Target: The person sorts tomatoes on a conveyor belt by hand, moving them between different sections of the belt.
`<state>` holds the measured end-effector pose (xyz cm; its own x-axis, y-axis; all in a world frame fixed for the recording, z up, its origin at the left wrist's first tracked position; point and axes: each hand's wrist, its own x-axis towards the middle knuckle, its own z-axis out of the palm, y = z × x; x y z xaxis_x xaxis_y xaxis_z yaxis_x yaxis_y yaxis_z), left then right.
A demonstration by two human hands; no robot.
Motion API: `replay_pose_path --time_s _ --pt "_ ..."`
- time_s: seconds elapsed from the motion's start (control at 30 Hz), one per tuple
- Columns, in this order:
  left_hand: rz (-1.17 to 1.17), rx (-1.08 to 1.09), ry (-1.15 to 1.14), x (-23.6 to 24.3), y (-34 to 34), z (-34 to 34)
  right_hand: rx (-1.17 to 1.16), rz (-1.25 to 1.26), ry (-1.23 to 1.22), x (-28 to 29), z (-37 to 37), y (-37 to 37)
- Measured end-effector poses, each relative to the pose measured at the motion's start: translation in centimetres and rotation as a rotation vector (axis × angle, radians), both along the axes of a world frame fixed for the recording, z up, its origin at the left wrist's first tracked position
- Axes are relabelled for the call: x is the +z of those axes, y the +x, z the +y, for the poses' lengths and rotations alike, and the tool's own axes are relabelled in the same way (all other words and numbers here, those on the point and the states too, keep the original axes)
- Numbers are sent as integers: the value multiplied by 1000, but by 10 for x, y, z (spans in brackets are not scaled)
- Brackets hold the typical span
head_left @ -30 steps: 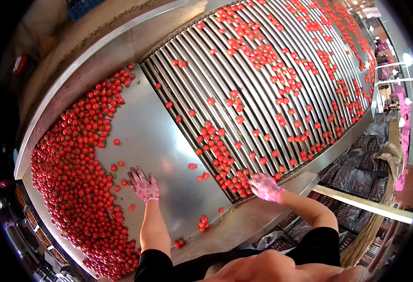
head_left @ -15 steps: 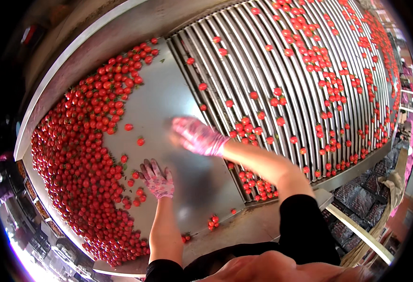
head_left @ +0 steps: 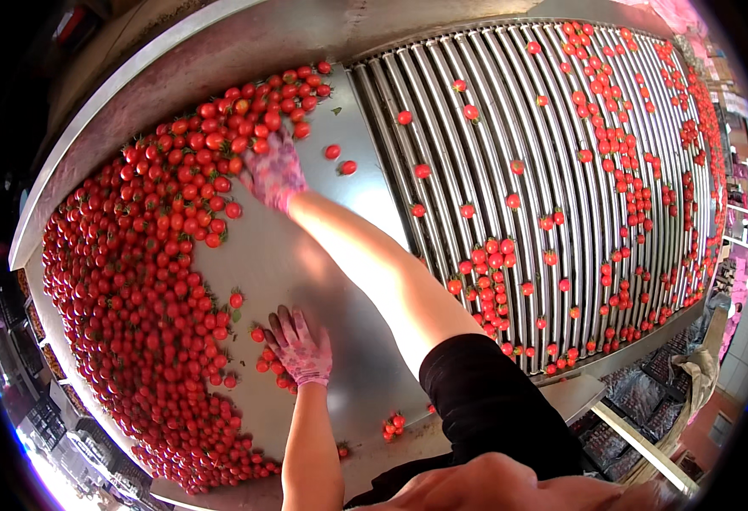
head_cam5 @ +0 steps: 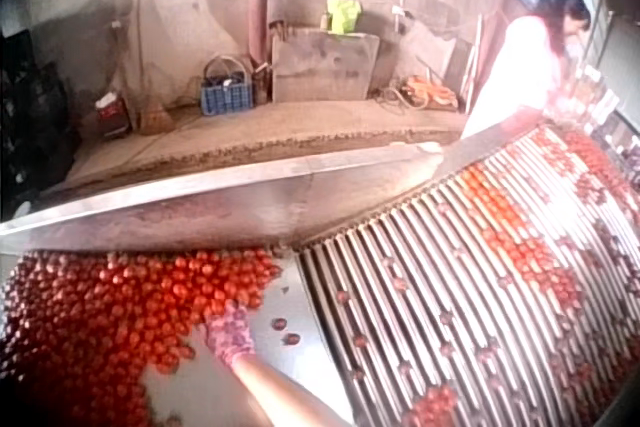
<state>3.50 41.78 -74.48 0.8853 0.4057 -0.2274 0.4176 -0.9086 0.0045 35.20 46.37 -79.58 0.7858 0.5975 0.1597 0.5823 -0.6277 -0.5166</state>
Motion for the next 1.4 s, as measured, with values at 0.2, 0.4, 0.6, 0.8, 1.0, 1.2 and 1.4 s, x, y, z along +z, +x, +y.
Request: replay_pose_path --time_s 0.2,0.4,0.6,0.8,1.0,1.2,1.4 --pt "-42 -42 4 -9 -4 1 -689 15 219 -70 -69 123" --pt "-13 -28 71 -7 -7 4 -745 -158 -299 -5 -284 104" --pt "-93 -53 77 -9 -3 3 -388 -300 19 -11 -381 3" --pt "-36 -58 76 -16 -7 4 -358 -275 -233 1 -347 65" --pt "-89 -83 103 -20 -14 8 -177 -187 -454 13 -237 137" --pt "-66 -84 81 -19 -6 2 -87 -57 -615 -3 -189 150" --pt "-124 -86 120 -21 -14 8 302 -225 -806 -15 -236 59"
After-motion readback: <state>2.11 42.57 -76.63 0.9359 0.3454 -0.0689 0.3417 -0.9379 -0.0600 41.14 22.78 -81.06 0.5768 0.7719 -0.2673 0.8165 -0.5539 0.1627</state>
